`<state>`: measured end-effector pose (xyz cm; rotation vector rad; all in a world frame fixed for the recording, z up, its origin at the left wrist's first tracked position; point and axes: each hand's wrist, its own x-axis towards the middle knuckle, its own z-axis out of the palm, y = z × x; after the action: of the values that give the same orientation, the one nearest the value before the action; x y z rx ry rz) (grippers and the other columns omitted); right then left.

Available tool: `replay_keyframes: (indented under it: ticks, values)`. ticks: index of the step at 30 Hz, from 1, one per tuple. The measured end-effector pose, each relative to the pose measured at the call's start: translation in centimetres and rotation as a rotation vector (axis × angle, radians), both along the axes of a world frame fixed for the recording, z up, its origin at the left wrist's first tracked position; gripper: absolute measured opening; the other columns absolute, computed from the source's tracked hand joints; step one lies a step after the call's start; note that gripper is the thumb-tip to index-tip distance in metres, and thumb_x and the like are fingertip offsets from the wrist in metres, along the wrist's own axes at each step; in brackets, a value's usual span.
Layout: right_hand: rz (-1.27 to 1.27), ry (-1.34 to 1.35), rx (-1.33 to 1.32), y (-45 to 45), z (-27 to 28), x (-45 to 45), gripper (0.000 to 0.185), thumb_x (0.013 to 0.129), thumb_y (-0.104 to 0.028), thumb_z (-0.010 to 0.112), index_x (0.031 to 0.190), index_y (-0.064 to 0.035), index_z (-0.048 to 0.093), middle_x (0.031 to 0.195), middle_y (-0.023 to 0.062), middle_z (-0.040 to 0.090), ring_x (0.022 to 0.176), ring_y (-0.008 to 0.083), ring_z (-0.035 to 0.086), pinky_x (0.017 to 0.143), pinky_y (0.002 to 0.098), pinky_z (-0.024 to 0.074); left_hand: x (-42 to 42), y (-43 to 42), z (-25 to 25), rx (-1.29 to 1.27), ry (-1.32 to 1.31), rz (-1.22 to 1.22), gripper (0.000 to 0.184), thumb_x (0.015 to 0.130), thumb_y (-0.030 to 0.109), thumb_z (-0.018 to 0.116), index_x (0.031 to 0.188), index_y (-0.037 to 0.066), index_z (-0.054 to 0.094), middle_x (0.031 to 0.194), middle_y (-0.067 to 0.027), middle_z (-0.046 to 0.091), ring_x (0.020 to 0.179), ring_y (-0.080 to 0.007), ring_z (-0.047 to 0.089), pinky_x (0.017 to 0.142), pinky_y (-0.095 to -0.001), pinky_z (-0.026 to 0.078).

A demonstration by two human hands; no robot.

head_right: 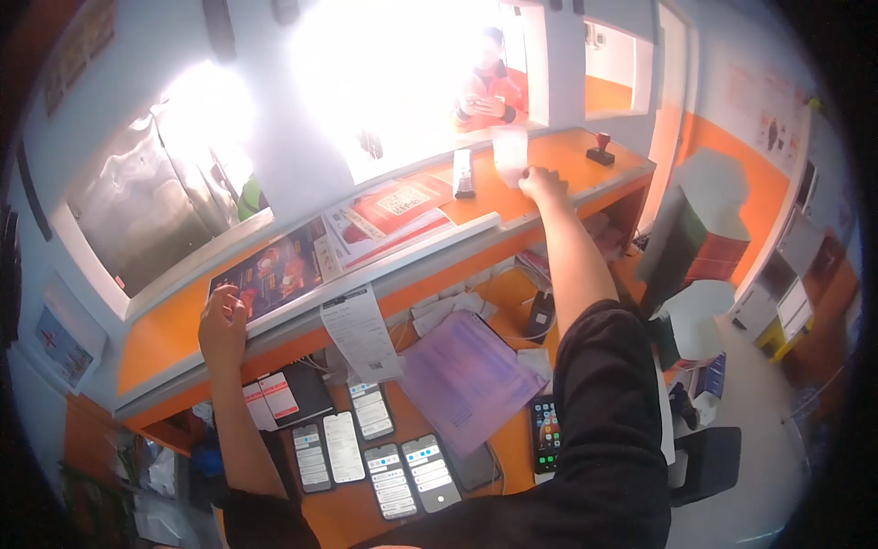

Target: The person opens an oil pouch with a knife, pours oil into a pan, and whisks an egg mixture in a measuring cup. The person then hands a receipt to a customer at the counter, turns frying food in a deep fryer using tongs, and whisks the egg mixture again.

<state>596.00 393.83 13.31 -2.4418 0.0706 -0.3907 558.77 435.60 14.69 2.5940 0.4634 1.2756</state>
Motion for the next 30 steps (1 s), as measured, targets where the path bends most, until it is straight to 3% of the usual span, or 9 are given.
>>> replay_keyframes:
  ticks: [2,3,6,26,30]
  values:
    - [-0.219,-0.028,-0.36,1.3,-0.6,0.0,0.042,0.08,-0.041,0.046,0.117,-0.0223,0.05,0.132,0.0051,0.039,0.126,0.0229,0.028,0.1,0.0529,0.0209,0.0,0.1,-0.2,-0.058,0.011,0.006,0.022,0.075,0.016,0.052,0.096,0.01,0.057,0.078,-0.0052,0.059,0.072,-0.0188,0.057,0.066,-0.0318,0.045]
    - [-0.165,0.044,-0.377,1.3,-0.3,-0.1,0.048,0.083,-0.038,0.035,0.127,-0.0196,0.037,0.14,0.0042,0.024,0.13,0.0215,0.018,0.102,0.0587,0.0116,0.1,0.0,-0.1,-0.058,0.011,0.006,0.022,0.075,0.016,0.052,0.096,0.01,0.057,0.078,-0.0052,0.059,0.072,-0.0188,0.057,0.066,-0.0318,0.045]
    - [-0.04,0.027,-0.509,1.1,-0.5,1.1,0.044,0.082,-0.04,0.043,0.122,-0.0237,0.041,0.134,-0.0021,0.035,0.128,0.0202,0.021,0.099,0.0611,0.0125,0.1,-0.3,-0.1,-0.178,0.021,0.012,0.017,0.073,0.014,0.054,0.089,0.009,0.058,0.074,-0.0055,0.059,0.066,-0.0185,0.056,0.065,-0.0317,0.045]
    - [0.061,-0.101,-0.46,1.4,0.3,-1.8,0.043,0.086,-0.037,0.04,0.124,-0.0177,0.034,0.127,0.002,0.044,0.121,0.022,0.036,0.096,0.0583,0.0169,0.4,0.0,-0.4,-0.24,-0.004,0.086,0.013,0.075,0.016,0.052,0.082,0.009,0.061,0.059,-0.0073,0.055,0.054,-0.0171,0.054,0.053,-0.03,0.041]
    - [0.068,-0.143,-0.441,1.3,0.0,-1.9,0.039,0.086,-0.036,0.04,0.12,-0.0182,0.04,0.126,0.0018,0.045,0.121,0.0215,0.036,0.096,0.0586,0.0168,0.2,-0.4,-0.3,-0.187,-0.006,0.076,0.014,0.075,0.017,0.052,0.082,0.009,0.061,0.058,-0.0076,0.054,0.054,-0.0171,0.054,0.052,-0.0302,0.041]
